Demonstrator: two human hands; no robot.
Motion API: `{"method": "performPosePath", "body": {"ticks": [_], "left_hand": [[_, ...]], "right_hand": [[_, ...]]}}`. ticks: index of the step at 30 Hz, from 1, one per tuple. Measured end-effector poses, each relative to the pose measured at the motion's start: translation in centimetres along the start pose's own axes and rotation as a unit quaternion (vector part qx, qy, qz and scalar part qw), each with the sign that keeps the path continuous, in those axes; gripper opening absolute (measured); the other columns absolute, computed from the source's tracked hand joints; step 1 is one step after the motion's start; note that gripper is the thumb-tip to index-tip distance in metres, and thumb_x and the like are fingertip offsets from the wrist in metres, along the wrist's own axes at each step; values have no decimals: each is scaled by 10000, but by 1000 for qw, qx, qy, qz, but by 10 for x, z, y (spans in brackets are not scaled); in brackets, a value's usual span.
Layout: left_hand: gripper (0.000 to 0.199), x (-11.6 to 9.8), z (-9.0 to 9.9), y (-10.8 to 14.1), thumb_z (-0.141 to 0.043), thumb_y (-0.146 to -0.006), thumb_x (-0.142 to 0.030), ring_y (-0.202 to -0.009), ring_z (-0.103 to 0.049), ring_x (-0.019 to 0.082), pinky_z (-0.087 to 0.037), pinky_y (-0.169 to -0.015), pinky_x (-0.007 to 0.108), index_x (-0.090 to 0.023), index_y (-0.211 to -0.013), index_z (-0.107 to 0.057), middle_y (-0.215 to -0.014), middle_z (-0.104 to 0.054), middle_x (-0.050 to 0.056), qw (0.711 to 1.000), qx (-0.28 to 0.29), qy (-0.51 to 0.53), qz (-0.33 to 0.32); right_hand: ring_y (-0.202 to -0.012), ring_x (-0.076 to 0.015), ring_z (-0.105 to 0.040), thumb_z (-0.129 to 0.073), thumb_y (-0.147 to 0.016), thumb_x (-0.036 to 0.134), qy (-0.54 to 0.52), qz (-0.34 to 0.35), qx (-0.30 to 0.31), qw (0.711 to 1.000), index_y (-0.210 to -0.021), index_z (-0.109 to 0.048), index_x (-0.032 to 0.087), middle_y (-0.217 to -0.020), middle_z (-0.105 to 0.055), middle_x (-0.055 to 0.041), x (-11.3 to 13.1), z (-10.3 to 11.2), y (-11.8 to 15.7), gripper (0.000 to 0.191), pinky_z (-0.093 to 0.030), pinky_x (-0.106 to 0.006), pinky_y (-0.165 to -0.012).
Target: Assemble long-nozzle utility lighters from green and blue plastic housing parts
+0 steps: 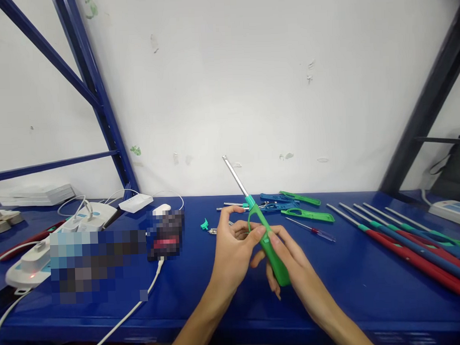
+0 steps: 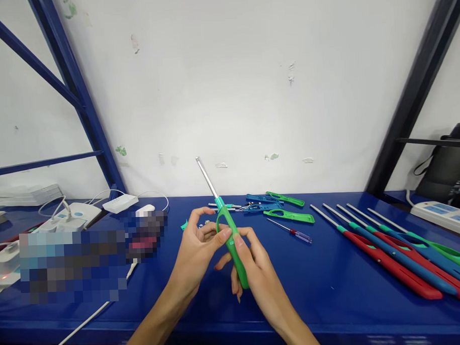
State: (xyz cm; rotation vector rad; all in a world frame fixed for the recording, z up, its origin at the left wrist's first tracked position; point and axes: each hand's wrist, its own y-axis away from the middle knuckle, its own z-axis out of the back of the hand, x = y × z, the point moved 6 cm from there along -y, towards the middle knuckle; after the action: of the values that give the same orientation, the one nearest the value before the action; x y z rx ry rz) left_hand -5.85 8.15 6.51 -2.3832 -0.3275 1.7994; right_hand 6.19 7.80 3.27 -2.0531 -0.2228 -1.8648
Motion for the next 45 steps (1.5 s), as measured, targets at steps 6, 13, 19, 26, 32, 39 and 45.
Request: {"method": "performPosePath", "body": {"ticks": [6, 13, 19, 26, 32, 39, 45], "left_hand": [[339, 2, -8, 2, -728, -805, -233, -741, -587, 167, -459, -740, 286, -163, -1098, -573, -771, -644, -6, 993, 5, -106, -42], [212, 6, -12, 1, -701, -832, -269, -718, -586, 171, -456, -702, 278, -181, -959, -556, -746, -577, -13, 994, 43, -97, -39], [258, 3, -10, 0, -783, -813, -309, -694, -567, 159, -425, -661, 257, -158, -969, -644, -758, -636, 7, 993, 52, -96, -39], [319, -2, -5, -3, -724, -886, -443, -795, -586, 197, -423, -726, 285, -151, -990, -796, -880, -731, 66, 995, 70, -66, -25], [338, 5, -5, -6, -706, -881, -411, -803, -552, 187, -393, -707, 282, -157, -1083, -804, -947, -729, 78, 995, 102, -6, 19], [315, 10, -17, 2, -773, -873, -436, -723, -529, 152, -415, -725, 264, -140, -976, -811, -817, -672, 62, 978, 172, 54, 102], [331, 21, -27, 9, -792, -825, -369, -1074, -672, 278, -480, -896, 320, -148, -1071, -779, -1101, -763, 127, 953, 185, 150, 187]], "right_hand": [[-387, -121, -495, -454, -981, 713, 144, 18, -38, 989, -1260, -691, 157, -495, -540, 49, -3, 14, -4, 665, -399, -222, -414], [-398, -96, -481, -440, -1001, 691, 160, 46, -63, 984, -927, -712, 170, -594, -601, 17, 4, 15, -1, 592, -384, -234, -424], [-395, -94, -468, -495, -972, 704, 122, 47, -64, 989, -868, -670, 182, -584, -571, 27, 4, 17, -2, 560, -381, -232, -412], [-319, -65, -385, -541, -908, 772, 2, -16, -52, 999, -649, -571, 184, -459, -516, 29, -3, 21, -5, 643, -357, -197, -341], [-274, -72, -294, -514, -911, 790, -94, -77, -26, 992, -888, -649, 178, -392, -474, 74, -8, 11, -6, 627, -365, -193, -289], [-250, -54, -236, -505, -916, 791, -165, -115, 18, 979, -815, -606, 190, -347, -420, 87, -4, -7, 2, 618, -314, -169, -274], [-260, -52, -274, -588, -868, 792, -169, -110, 11, 979, -826, -572, 203, -352, -426, 95, -2, -7, 7, 590, -310, -149, -268]]}}
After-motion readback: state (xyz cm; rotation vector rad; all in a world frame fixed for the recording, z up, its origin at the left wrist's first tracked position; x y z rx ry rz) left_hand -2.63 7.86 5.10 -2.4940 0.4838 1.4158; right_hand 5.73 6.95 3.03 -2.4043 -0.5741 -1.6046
